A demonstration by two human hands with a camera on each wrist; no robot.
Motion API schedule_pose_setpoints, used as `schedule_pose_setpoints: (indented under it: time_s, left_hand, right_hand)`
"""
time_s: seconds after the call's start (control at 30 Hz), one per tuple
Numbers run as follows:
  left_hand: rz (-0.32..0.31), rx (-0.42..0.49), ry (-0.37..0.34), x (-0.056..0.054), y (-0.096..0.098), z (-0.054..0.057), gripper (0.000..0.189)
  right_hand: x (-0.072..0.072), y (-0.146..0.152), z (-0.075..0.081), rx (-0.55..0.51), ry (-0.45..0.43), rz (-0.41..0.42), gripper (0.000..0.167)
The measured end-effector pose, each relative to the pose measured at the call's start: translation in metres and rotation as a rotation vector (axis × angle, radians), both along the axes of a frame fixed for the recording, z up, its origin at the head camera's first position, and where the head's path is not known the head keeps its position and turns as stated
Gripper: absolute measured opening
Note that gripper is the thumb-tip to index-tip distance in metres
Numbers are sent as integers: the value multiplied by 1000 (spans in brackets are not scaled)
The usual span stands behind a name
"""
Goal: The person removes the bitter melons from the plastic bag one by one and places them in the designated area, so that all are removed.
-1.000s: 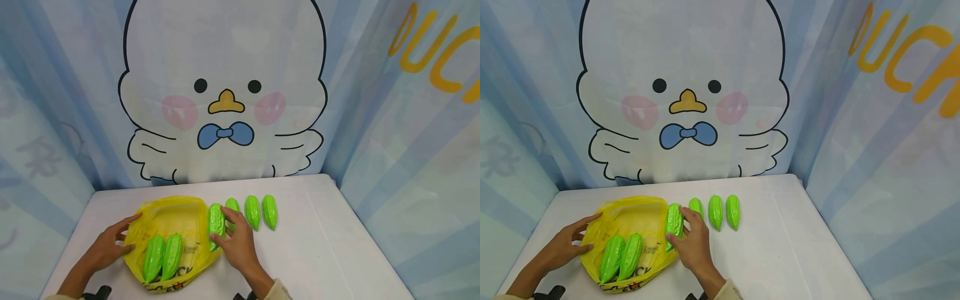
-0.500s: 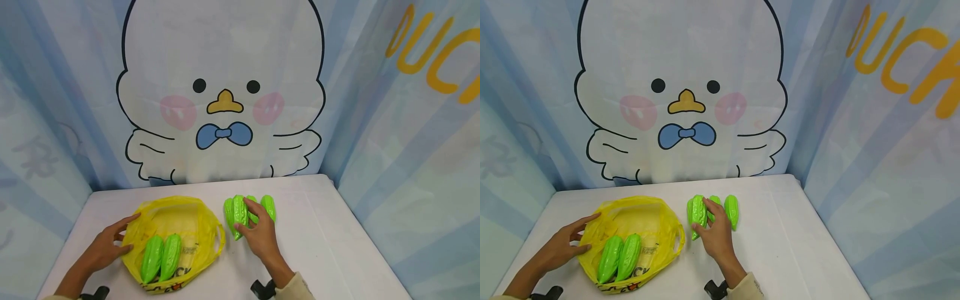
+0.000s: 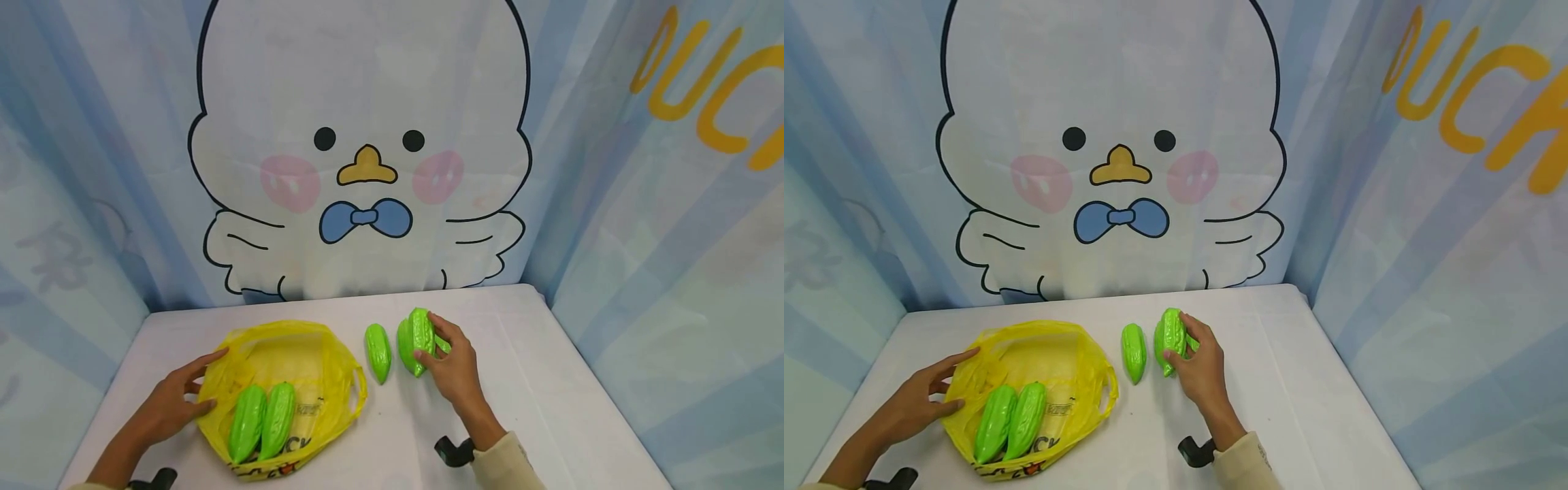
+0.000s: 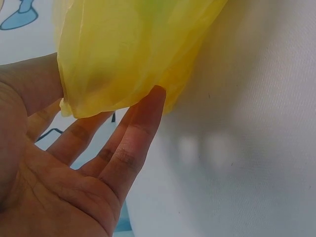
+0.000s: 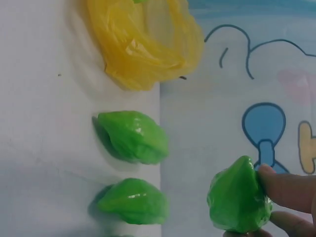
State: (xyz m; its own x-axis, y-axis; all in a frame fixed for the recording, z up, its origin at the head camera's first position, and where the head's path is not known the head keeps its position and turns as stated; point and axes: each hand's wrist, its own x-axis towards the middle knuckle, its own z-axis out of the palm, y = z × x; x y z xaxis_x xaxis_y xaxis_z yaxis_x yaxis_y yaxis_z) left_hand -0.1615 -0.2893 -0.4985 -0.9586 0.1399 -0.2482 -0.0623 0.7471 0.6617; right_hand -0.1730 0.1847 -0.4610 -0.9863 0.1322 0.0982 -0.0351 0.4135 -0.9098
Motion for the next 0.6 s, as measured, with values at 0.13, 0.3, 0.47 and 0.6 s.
schedule_pose_setpoints:
  time_s: [0.13, 0.3, 0.47, 0.6]
  left_hand:
    - [1, 4, -2, 0, 1, 0, 94]
    - [4, 9, -2, 0, 1, 0, 94]
    - [-1, 6, 1, 1, 0, 1, 95]
    - [-5, 3, 9, 2, 0, 1, 95]
  right_hand:
    - [-5, 16, -1, 12, -23, -25, 81]
    - [-11, 35, -3, 45, -43, -48, 80]
    - [-16, 51, -6, 80, -57, -64, 80]
    - [-22, 60, -12, 98, -83, -87, 80]
